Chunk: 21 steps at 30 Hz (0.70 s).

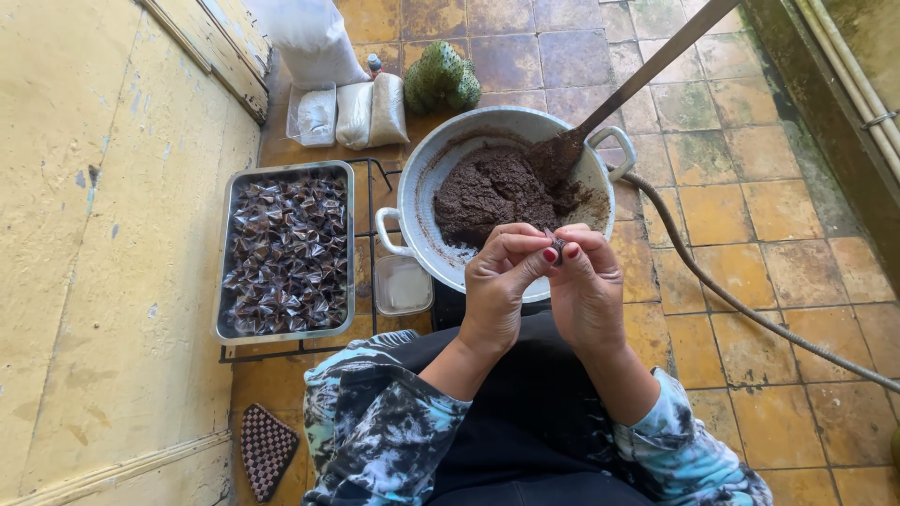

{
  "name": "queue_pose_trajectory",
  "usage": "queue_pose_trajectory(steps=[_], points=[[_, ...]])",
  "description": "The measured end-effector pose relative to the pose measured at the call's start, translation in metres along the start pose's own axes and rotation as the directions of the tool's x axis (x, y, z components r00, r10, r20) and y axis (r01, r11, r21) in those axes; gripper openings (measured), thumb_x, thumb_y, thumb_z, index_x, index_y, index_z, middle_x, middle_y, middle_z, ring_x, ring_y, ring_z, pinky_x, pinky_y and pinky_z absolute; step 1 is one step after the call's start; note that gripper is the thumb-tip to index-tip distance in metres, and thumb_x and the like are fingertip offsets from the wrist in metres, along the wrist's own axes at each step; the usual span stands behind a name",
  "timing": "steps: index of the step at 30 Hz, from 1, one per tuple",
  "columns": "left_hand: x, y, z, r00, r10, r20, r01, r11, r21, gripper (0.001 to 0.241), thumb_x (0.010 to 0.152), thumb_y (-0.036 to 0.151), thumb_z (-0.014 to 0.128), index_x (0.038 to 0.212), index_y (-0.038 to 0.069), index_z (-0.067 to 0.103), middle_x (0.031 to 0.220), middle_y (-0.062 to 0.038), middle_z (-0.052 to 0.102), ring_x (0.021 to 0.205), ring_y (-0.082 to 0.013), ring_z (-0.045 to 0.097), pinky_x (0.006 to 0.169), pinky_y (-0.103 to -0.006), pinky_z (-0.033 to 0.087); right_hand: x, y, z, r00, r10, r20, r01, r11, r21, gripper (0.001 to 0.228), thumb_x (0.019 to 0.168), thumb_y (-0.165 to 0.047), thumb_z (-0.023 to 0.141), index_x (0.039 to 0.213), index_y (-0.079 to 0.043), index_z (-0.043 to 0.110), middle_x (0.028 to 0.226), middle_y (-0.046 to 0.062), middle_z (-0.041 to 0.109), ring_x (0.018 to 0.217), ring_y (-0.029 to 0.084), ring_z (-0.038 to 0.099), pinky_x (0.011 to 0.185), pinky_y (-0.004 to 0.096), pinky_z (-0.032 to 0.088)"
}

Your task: Filling small paper liners with a dark mixture using a spoon

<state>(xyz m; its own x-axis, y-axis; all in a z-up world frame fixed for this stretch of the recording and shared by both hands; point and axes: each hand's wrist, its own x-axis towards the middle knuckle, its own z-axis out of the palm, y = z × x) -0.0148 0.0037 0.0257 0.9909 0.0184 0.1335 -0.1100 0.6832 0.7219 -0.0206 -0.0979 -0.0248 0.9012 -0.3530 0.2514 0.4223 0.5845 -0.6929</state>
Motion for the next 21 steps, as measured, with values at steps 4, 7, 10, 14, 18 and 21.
queue_pose_trajectory(steps=[4,7,10,14,18,21], points=[[-0.001,0.002,0.002,1.0,-0.015,0.002,0.015,1.0,0.016,0.031,0.085,0.002,0.081,0.111,-0.01,0.071,0.103,-0.014,0.064,0.082,-0.0142,0.069,0.067,-0.0295,0.066,0.001,-0.003,0.003,1.0,0.002,-0.006,-0.002,1.0,0.022,0.015,0.103,-0.009,0.06,0.109,0.005,0.063,0.107,0.018,0.059,0.099,0.025,0.067,0.076,0.028,0.059],[-0.002,0.003,0.002,1.0,-0.015,0.011,0.015,1.0,0.024,0.024,0.086,0.002,0.079,0.107,-0.01,0.074,0.102,-0.014,0.065,0.082,-0.0145,0.07,0.07,-0.0317,0.066,0.002,-0.001,-0.002,1.0,0.004,-0.022,-0.004,1.0,0.025,0.017,0.103,-0.01,0.06,0.111,0.005,0.063,0.107,0.016,0.061,0.095,0.021,0.068,0.075,0.028,0.06],[-0.001,0.0,0.001,1.0,-0.01,-0.005,0.01,0.999,0.031,0.022,0.087,0.001,0.079,0.105,-0.011,0.074,0.101,-0.015,0.065,0.079,-0.016,0.071,0.068,-0.0319,0.066,0.001,-0.002,0.001,0.999,0.003,-0.033,-0.002,1.0,0.031,0.018,0.103,-0.011,0.061,0.111,0.005,0.063,0.107,0.017,0.061,0.093,0.021,0.068,0.075,0.029,0.06],[0.001,-0.003,-0.001,0.999,-0.028,-0.02,0.028,0.999,0.022,0.018,0.086,0.002,0.08,0.098,-0.01,0.074,0.098,-0.014,0.065,0.072,-0.0157,0.07,0.063,-0.0296,0.065,0.001,-0.006,0.008,1.0,-0.002,-0.018,0.003,1.0,0.03,0.016,0.102,-0.009,0.061,0.11,0.005,0.063,0.106,0.017,0.06,0.084,0.022,0.068,0.07,0.028,0.058],[0.002,-0.005,-0.004,0.998,-0.055,-0.02,0.055,0.998,0.021,0.017,0.086,0.003,0.081,0.096,-0.008,0.072,0.098,-0.013,0.065,0.071,-0.0149,0.07,0.061,-0.0287,0.065,0.0,-0.009,0.013,1.0,-0.006,-0.02,0.007,0.999,0.037,0.016,0.102,-0.008,0.062,0.109,0.007,0.063,0.105,0.017,0.06,0.082,0.023,0.07,0.069,0.03,0.059],[0.001,-0.007,-0.004,0.997,-0.068,-0.028,0.068,0.998,0.003,0.018,0.086,0.003,0.081,0.094,-0.008,0.07,0.098,-0.012,0.064,0.071,-0.0146,0.07,0.06,-0.0277,0.065,-0.001,-0.008,0.015,1.0,-0.004,-0.018,0.005,1.0,0.024,0.016,0.102,-0.009,0.062,0.109,0.005,0.063,0.105,0.017,0.06,0.08,0.022,0.069,0.067,0.029,0.057]])
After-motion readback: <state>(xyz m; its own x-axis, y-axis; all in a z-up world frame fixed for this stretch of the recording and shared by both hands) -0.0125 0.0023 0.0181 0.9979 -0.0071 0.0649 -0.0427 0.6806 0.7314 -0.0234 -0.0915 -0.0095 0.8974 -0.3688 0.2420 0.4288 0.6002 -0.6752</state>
